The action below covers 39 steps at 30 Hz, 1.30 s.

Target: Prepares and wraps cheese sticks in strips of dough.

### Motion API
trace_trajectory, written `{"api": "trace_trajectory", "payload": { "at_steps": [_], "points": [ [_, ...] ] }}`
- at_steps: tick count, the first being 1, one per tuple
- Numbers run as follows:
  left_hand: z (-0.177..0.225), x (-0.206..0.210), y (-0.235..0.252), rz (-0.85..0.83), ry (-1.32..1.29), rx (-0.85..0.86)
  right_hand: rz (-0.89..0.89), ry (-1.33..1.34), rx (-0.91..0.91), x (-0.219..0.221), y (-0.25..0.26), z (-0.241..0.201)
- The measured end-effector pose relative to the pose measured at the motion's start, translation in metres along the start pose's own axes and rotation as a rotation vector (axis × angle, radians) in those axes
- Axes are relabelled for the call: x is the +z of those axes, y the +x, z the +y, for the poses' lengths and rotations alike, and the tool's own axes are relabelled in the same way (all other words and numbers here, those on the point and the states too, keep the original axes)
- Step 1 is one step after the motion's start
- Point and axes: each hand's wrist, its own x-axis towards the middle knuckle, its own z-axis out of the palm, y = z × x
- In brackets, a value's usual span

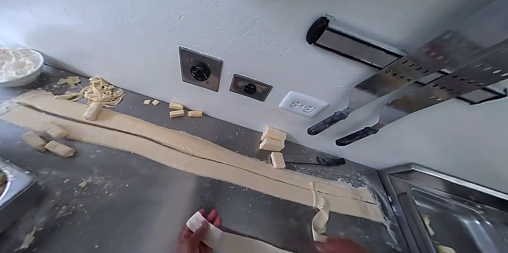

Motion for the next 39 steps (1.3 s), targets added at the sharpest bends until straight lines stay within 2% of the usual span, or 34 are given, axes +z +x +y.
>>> {"api": "trace_trajectory", "payload": {
  "at_steps": [3, 5, 7, 9, 11, 13, 16, 19, 21, 23, 25, 27, 30, 31, 33, 36, 39],
  "points": [
    [-0.009, -0.005, 0.003, -0.065, 0.005, 0.051, 0.488, 0.203, -0.08, -0.015, 0.053, -0.038],
    [-0.002, -0.005, 0.002, -0.036, 0.015, 0.062, 0.698, 0.203, -0.085, -0.039, 0.098, -0.068],
    [0.006, -0.002, 0.001, 0.037, 0.024, 0.051, 0.733, 0.199, -0.007, -0.062, 0.135, -0.09],
    [0.012, -0.003, 0.003, 0.084, 0.028, 0.054, 0.638, 0.167, 0.121, -0.079, 0.155, -0.104],
    [0.015, -0.007, 0.01, 0.108, 0.03, 0.076, 0.553, 0.121, 0.179, -0.091, 0.16, -0.11],
    [0.016, -0.01, 0.018, 0.118, 0.034, 0.131, 0.567, 0.076, 0.165, -0.092, 0.156, -0.11],
    [0.02, -0.018, 0.024, 0.11, 0.049, 0.187, 0.716, 0.03, 0.078, -0.069, 0.152, -0.106],
    [0.026, -0.02, 0.029, 0.131, 0.036, 0.198, 0.869, 0.08, -0.134, -0.041, 0.139, -0.112],
    [0.028, -0.021, 0.031, 0.145, 0.042, 0.22, 0.846, 0.125, -0.296, -0.01, 0.121, -0.139],
    [0.029, -0.022, 0.032, 0.163, 0.066, 0.249, 0.811, 0.188, -0.5, 0.042, 0.111, -0.177],
    [0.032, -0.025, 0.035, 0.179, 0.104, 0.275, 0.75, 0.252, -0.63, 0.087, 0.107, -0.21],
    [0.037, -0.027, 0.037, 0.199, 0.138, 0.302, 0.765, 0.254, -0.685, 0.113, 0.113, -0.228],
    [0.05, -0.029, 0.032, 0.243, 0.189, 0.383, 0.753, 0.226, -0.675, 0.126, 0.123, -0.233],
    [0.052, -0.03, 0.028, 0.23, 0.238, 0.44, 0.768, 0.235, -0.678, 0.127, 0.125, -0.233],
    [0.04, -0.036, 0.023, 0.088, 0.455, 0.613, 0.745, 0.297, -0.665, 0.127, 0.127, -0.233],
    [0.001, -0.044, 0.024, -0.184, 0.978, 0.947, 0.797, 0.382, -0.658, 0.132, 0.132, -0.222],
    [-0.018, -0.051, 0.037, -0.252, 1.396, 1.178, 0.888, 0.35, -0.668, 0.132, 0.134, -0.196]
  ]
}}
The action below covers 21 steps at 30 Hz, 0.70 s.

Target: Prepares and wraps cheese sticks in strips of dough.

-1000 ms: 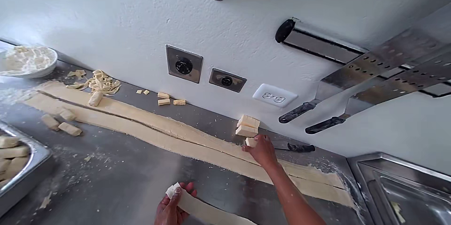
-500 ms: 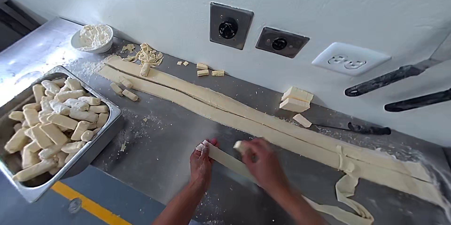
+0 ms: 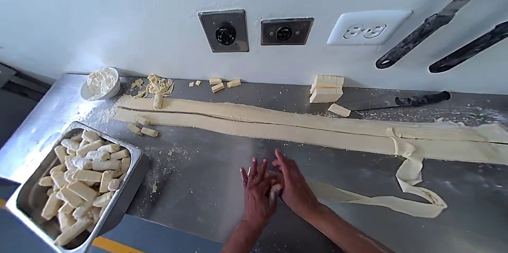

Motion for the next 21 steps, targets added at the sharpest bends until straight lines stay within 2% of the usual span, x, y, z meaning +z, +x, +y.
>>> {"api": "trace_trajectory", "payload": {
  "at_steps": [3, 8, 9, 11, 14, 16, 18, 21],
  "points": [
    [-0.005, 0.0, 0.001, -0.005, 0.069, 0.019, -0.122, 0.039, 0.038, -0.02, 0.0, 0.006],
    [0.003, -0.037, 0.017, 0.215, -0.099, 0.004, -0.732, 0.512, 0.22, -0.023, 0.068, -0.012],
    [0.002, -0.048, 0.02, 0.247, -0.102, -0.006, -0.852, 0.56, 0.283, -0.022, 0.08, -0.015],
    [-0.014, -0.062, 0.024, 0.276, -0.017, -0.03, -1.04, 0.476, 0.37, -0.024, 0.096, -0.021],
    [-0.038, -0.076, 0.019, 0.117, 0.185, -0.065, -1.081, 0.353, 0.464, -0.042, 0.096, -0.017],
    [-0.044, -0.082, 0.013, 0.009, 0.279, 0.002, -1.08, 0.34, 0.516, -0.059, 0.084, -0.007],
    [-0.045, -0.086, 0.009, -0.015, 0.308, 0.053, -1.09, 0.345, 0.557, -0.071, 0.066, -0.001],
    [-0.051, -0.084, 0.009, 0.036, 0.247, 0.014, -1.132, 0.413, 0.548, -0.079, 0.039, -0.003]
  ]
}}
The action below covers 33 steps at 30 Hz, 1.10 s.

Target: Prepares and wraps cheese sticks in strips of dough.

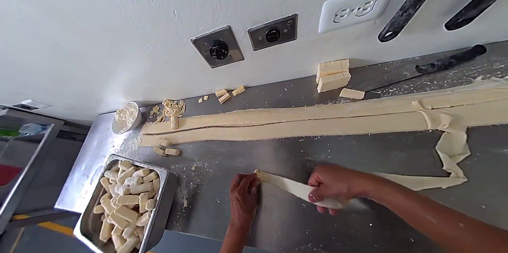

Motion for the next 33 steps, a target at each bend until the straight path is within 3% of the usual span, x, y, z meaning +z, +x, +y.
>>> {"api": "trace_trajectory", "payload": {
  "at_steps": [5, 9, 12, 17, 22, 26, 33],
  "points": [
    [0.006, 0.014, -0.006, -0.043, -0.116, -0.025, -0.069, 0.127, -0.094, 0.03, -0.013, 0.01],
    [0.012, 0.023, -0.009, 0.012, -0.055, 0.084, -0.069, -0.171, -0.149, 0.044, -0.02, 0.002],
    [0.019, 0.021, -0.019, -0.112, -0.016, 0.229, -0.038, -0.366, -0.179, 0.052, -0.027, -0.003],
    [0.015, 0.012, -0.012, -0.137, -0.126, 0.072, -0.025, -0.438, -0.179, 0.059, -0.029, -0.007],
    [0.03, 0.03, -0.01, -0.044, -0.11, 0.089, -0.046, -0.545, -0.207, 0.069, -0.032, -0.006],
    [0.042, 0.036, -0.016, -0.161, -0.062, 0.237, -0.054, -0.6, -0.234, 0.074, -0.031, -0.003],
    [0.039, 0.042, -0.007, -0.113, -0.189, 0.128, -0.001, -0.548, -0.444, 0.081, -0.025, 0.002]
  ]
}}
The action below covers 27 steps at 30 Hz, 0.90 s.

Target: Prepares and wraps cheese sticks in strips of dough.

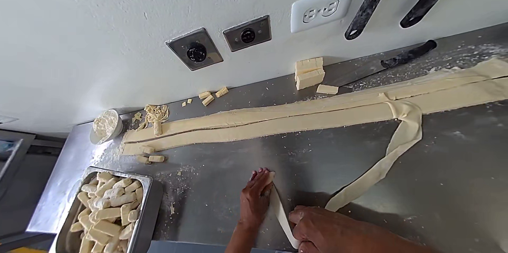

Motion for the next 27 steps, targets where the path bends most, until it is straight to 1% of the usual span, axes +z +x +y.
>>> {"api": "trace_trajectory", "payload": {
  "at_steps": [2, 3, 5, 6, 7, 10, 13, 16, 19, 20, 23, 25, 27],
  "points": [
    [0.002, 0.004, 0.004, 0.055, 0.051, 0.019, -0.016, 0.009, 0.004, 0.001, 0.001, -0.001],
    [0.001, 0.006, 0.003, 0.042, 0.091, 0.059, -0.015, 0.015, 0.001, 0.001, 0.001, 0.0],
    [0.004, 0.005, -0.003, -0.049, 0.113, 0.139, 0.008, 0.037, -0.007, 0.002, -0.001, 0.002],
    [0.006, 0.003, -0.005, -0.089, 0.079, 0.139, 0.027, 0.057, -0.014, 0.003, -0.002, 0.004],
    [0.007, -0.002, -0.005, -0.103, 0.027, 0.099, 0.052, 0.08, -0.025, 0.007, -0.002, 0.007],
    [-0.001, -0.002, -0.005, -0.017, 0.021, 0.015, 0.099, 0.164, -0.028, 0.013, 0.001, 0.013],
    [0.005, 0.01, -0.007, -0.032, 0.02, 0.045, 0.105, 0.246, 0.041, 0.015, -0.001, 0.019],
    [0.006, 0.013, -0.004, 0.03, 0.095, 0.089, 0.123, 0.31, 0.117, 0.018, -0.002, 0.024],
    [0.012, 0.009, -0.009, -0.074, 0.118, 0.154, 0.118, 0.382, 0.199, 0.02, -0.004, 0.029],
    [0.013, 0.006, -0.01, -0.087, 0.085, 0.136, 0.102, 0.411, 0.227, 0.021, -0.003, 0.03],
    [0.007, 0.006, -0.008, -0.041, 0.046, 0.048, 0.097, 0.534, 0.269, 0.026, 0.002, 0.032],
    [0.01, 0.014, -0.01, -0.044, 0.003, 0.022, 0.137, 0.618, 0.289, 0.029, 0.004, 0.035],
    [0.016, 0.018, -0.008, 0.002, -0.016, 0.018, 0.2, 0.688, 0.322, 0.031, 0.006, 0.036]
  ]
}}
